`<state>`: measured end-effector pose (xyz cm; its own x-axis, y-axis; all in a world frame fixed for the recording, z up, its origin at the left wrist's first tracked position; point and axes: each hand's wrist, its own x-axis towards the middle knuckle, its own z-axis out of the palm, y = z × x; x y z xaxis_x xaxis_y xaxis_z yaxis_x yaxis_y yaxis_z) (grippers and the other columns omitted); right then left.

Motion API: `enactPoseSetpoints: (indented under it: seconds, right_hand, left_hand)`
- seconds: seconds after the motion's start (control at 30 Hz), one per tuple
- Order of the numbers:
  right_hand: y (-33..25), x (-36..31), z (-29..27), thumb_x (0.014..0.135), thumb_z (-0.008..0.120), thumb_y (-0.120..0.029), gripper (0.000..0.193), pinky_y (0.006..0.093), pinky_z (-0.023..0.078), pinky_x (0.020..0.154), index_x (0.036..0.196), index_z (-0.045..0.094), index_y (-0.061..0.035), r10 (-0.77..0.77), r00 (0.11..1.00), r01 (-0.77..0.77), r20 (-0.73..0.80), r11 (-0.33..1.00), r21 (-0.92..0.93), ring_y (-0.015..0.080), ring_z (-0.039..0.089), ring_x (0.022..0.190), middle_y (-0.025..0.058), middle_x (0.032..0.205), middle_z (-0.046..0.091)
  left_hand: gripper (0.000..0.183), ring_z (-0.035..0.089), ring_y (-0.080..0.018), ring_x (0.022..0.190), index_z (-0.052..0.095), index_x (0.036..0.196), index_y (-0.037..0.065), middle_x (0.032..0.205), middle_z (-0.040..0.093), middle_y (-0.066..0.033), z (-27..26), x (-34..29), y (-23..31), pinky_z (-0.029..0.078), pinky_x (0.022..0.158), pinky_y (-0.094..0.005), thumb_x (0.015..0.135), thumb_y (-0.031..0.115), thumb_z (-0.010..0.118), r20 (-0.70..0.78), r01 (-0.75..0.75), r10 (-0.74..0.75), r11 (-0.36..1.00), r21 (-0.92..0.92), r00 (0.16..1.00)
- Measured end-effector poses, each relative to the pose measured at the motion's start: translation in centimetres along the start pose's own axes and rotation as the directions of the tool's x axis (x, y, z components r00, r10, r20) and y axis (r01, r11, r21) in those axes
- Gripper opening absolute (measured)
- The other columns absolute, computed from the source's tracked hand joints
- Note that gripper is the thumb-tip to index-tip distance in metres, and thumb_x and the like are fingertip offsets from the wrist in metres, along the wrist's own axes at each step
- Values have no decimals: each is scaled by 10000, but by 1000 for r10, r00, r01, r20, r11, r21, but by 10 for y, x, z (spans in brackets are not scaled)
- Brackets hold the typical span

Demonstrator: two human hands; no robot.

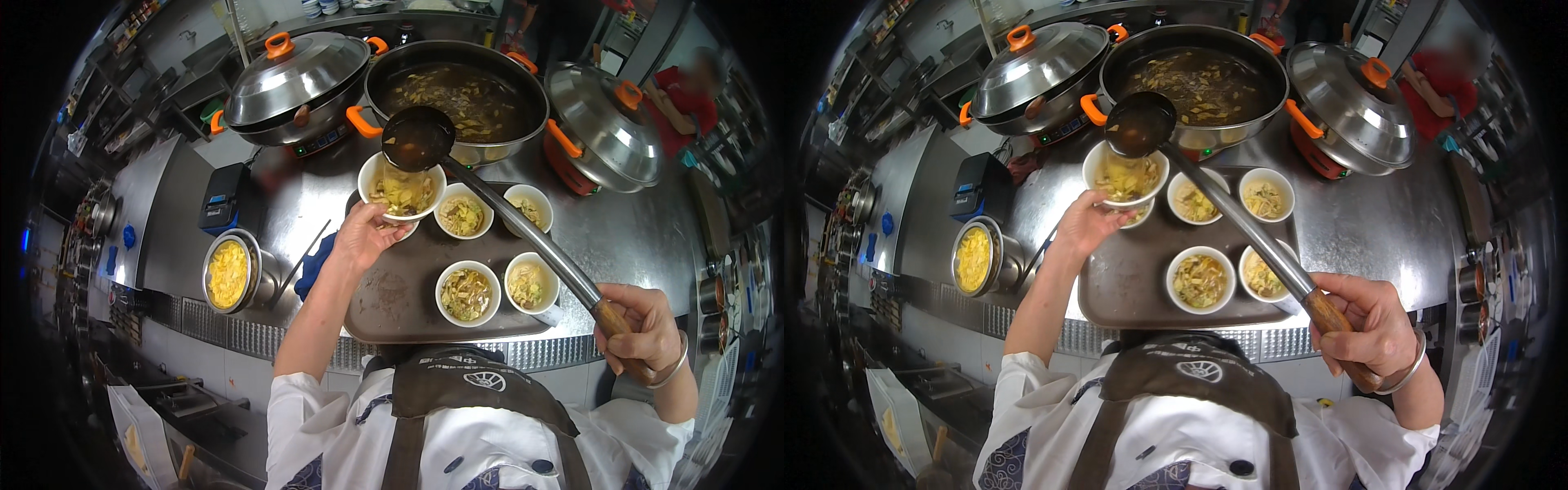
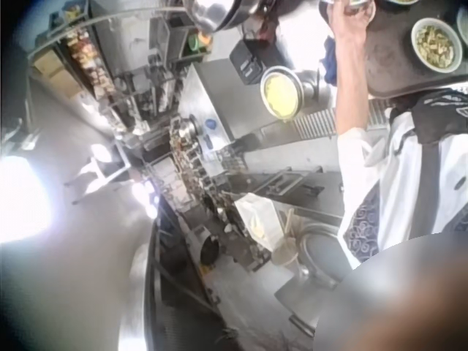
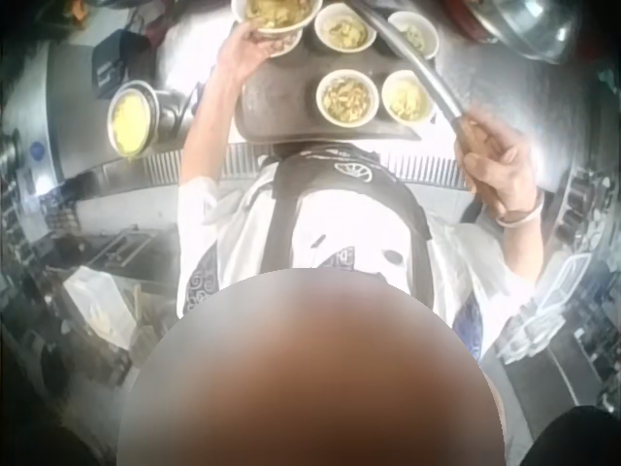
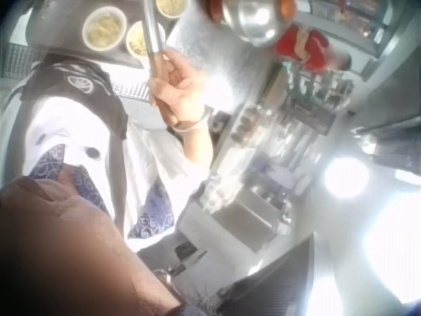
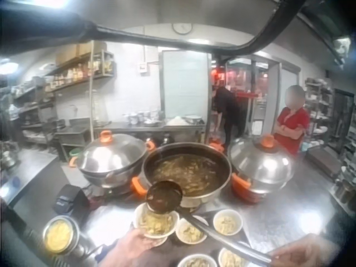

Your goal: The person assembles multiple noodle bowls by hand, adding shredded ingredients, chopped vegetables, and scrambled eggs to each bowl. They then use a ladle to pour broth from a large pot into the bowls, completing the assembly process.

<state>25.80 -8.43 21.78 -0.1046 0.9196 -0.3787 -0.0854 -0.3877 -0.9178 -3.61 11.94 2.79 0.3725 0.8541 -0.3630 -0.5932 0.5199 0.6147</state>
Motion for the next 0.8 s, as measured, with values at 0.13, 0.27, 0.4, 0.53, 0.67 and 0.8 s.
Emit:
enactPoseSetpoints:
  seconds: [0.13, 0.27, 0.4, 0.53, 0.67, 0.8]
  right_hand:
    - [6, -1, -2, 589, 497, 134, 575, 233, 413, 385, 1159, 435, 91, 0, 1000, 0, 2, 1000, -15, 147, 519, 427, 133, 647, 554]
    - [11, 0, -6, 587, 502, 140, 587, 230, 414, 396, 1167, 430, 87, 13, 1000, -12, 27, 999, -30, 143, 522, 441, 127, 655, 549]
    - [20, 0, -10, 582, 502, 147, 605, 221, 408, 386, 1177, 431, 67, -26, 999, 29, 41, 996, -86, 138, 515, 443, 133, 665, 549]
    - [28, 3, -13, 572, 510, 150, 636, 207, 398, 355, 1192, 442, 26, -77, 995, 83, 58, 991, -107, 135, 503, 419, 140, 652, 551]
    - [31, 6, -15, 564, 521, 151, 642, 203, 399, 366, 1192, 426, 53, -120, 989, 133, 89, 977, -165, 124, 501, 426, 123, 649, 549]
    - [29, 5, -13, 595, 531, 149, 613, 206, 390, 460, 1191, 389, 114, -59, 994, 72, 94, 988, -135, 108, 513, 533, 108, 701, 545]
  left_hand:
    - [480, 513, -391, 917, 353, 1135, -23, 1113, 404, -216, 0, -4, 0, 470, 758, -395, 723, 94, 568, -17, -7, 7, 1000, -9, 1000]
    - [478, 520, -397, 914, 361, 1132, -27, 1108, 419, -218, -2, -6, -1, 474, 742, -383, 723, 98, 574, -25, -22, 22, 1000, -2, 999]
    - [479, 535, -400, 890, 364, 1134, -33, 1094, 434, -222, -4, -6, 0, 484, 706, -367, 722, 96, 573, -21, -18, 18, 1000, -3, 1000]
    - [483, 540, -401, 879, 361, 1141, -36, 1091, 437, -224, -5, -4, 0, 487, 690, -365, 723, 91, 566, -29, -12, 12, 1000, -13, 1000]
    - [490, 533, -406, 893, 348, 1152, -36, 1102, 426, -229, -2, -6, 0, 485, 692, -370, 726, 86, 556, -60, -6, 6, 1000, -7, 998]
    - [501, 526, -415, 907, 333, 1165, -34, 1112, 415, -232, -6, -6, -1, 483, 694, -376, 729, 86, 550, -56, 1, -1, 1000, -9, 998]
